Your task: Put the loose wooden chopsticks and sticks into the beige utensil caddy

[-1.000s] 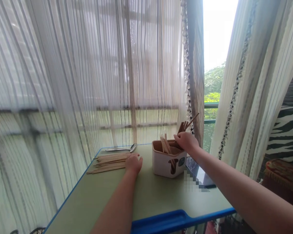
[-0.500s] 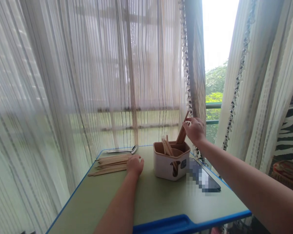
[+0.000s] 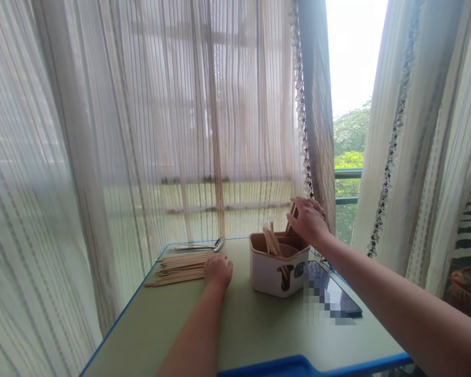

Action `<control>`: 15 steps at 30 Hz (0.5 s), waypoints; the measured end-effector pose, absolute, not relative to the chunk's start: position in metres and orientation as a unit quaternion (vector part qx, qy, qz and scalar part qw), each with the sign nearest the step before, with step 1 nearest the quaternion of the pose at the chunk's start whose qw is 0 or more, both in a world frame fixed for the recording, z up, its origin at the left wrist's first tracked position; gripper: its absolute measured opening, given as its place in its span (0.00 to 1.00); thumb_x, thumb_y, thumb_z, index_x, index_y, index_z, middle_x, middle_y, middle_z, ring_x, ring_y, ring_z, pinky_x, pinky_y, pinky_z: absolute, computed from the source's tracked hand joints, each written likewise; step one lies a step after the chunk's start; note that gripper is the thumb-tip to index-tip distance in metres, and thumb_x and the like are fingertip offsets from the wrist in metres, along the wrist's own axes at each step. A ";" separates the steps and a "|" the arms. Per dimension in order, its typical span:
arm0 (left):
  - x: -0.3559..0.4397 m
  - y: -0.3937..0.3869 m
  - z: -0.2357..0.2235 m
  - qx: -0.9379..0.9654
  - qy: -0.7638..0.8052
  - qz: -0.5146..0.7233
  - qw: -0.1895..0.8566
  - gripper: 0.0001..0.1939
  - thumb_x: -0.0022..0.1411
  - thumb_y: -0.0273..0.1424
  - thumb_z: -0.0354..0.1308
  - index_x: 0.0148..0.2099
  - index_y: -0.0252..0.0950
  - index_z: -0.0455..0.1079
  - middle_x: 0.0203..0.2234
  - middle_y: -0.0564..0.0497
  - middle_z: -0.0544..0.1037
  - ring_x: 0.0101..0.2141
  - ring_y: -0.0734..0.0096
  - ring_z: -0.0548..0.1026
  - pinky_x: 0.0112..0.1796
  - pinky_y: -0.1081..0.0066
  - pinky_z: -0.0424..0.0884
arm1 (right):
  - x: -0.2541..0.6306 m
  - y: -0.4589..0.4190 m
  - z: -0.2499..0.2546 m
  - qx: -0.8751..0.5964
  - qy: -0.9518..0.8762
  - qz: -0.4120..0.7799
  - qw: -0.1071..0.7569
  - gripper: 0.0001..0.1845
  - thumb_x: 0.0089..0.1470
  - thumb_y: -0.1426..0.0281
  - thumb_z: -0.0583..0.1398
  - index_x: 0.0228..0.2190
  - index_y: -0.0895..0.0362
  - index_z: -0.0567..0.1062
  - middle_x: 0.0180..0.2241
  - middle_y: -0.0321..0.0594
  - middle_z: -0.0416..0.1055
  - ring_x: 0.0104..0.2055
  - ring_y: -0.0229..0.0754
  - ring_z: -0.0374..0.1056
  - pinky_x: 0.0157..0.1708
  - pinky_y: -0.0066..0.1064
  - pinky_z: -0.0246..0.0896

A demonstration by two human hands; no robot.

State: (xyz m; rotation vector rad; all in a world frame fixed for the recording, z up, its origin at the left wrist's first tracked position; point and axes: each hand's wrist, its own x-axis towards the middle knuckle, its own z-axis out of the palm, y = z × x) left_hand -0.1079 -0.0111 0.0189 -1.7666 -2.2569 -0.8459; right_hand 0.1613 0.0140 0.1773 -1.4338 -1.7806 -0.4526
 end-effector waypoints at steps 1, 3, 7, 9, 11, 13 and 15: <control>-0.108 -0.011 0.019 -0.592 -0.752 -0.280 0.075 0.16 0.58 0.36 0.50 0.43 0.34 0.73 0.42 0.43 0.75 0.47 0.59 0.68 0.48 0.65 0.62 | 0.161 0.015 0.177 -0.571 -0.697 -0.182 0.395 0.27 0.51 0.64 0.54 0.53 0.56 0.65 0.59 0.44 0.58 0.62 0.55 0.46 0.58 0.48 0.43; -0.107 -0.011 0.018 -0.598 -0.748 -0.279 0.075 0.16 0.58 0.36 0.50 0.43 0.34 0.73 0.42 0.43 0.75 0.47 0.59 0.69 0.48 0.65 0.62 | 0.160 0.014 0.178 -0.574 -0.684 -0.182 0.412 0.29 0.51 0.64 0.55 0.54 0.59 0.63 0.61 0.47 0.53 0.63 0.56 0.44 0.58 0.48 0.44; -0.106 -0.011 0.017 -0.590 -0.760 -0.258 0.085 0.17 0.58 0.36 0.50 0.45 0.34 0.72 0.43 0.42 0.74 0.48 0.57 0.68 0.49 0.63 0.61 | 0.154 -0.021 0.173 -0.502 -0.627 -0.196 0.563 0.26 0.52 0.65 0.53 0.53 0.59 0.61 0.58 0.52 0.56 0.62 0.52 0.48 0.58 0.47 0.47; -0.107 -0.011 0.016 -0.550 -0.792 -0.245 0.102 0.19 0.57 0.36 0.51 0.47 0.33 0.71 0.46 0.39 0.73 0.50 0.52 0.66 0.50 0.58 0.59 | 0.144 -0.054 0.157 -0.416 -0.600 -0.215 0.649 0.20 0.54 0.67 0.52 0.50 0.55 0.62 0.54 0.50 0.60 0.59 0.49 0.54 0.57 0.46 0.49; -0.109 -0.012 0.016 -0.497 -0.828 -0.236 0.111 0.21 0.57 0.37 0.51 0.49 0.31 0.70 0.48 0.36 0.71 0.52 0.48 0.64 0.51 0.53 0.56 | 0.130 -0.084 0.132 -0.300 -0.632 -0.204 0.685 0.17 0.53 0.70 0.53 0.46 0.52 0.63 0.48 0.47 0.64 0.53 0.47 0.60 0.52 0.44 0.56; -0.112 -0.014 0.017 -0.464 -0.849 -0.232 0.102 0.21 0.60 0.39 0.48 0.48 0.30 0.70 0.50 0.34 0.70 0.53 0.47 0.63 0.52 0.52 0.56 | 0.112 -0.100 0.099 -0.191 -0.735 -0.150 0.633 0.16 0.52 0.75 0.53 0.44 0.50 0.63 0.42 0.43 0.67 0.47 0.44 0.65 0.46 0.38 0.62; -0.117 -0.018 0.019 -0.458 -0.850 -0.241 0.098 0.22 0.62 0.38 0.44 0.48 0.30 0.70 0.50 0.35 0.70 0.53 0.51 0.65 0.51 0.56 0.58 | 0.092 -0.099 0.068 -0.180 -0.800 -0.055 0.570 0.15 0.54 0.77 0.51 0.43 0.51 0.63 0.40 0.43 0.68 0.42 0.41 0.67 0.42 0.34 0.63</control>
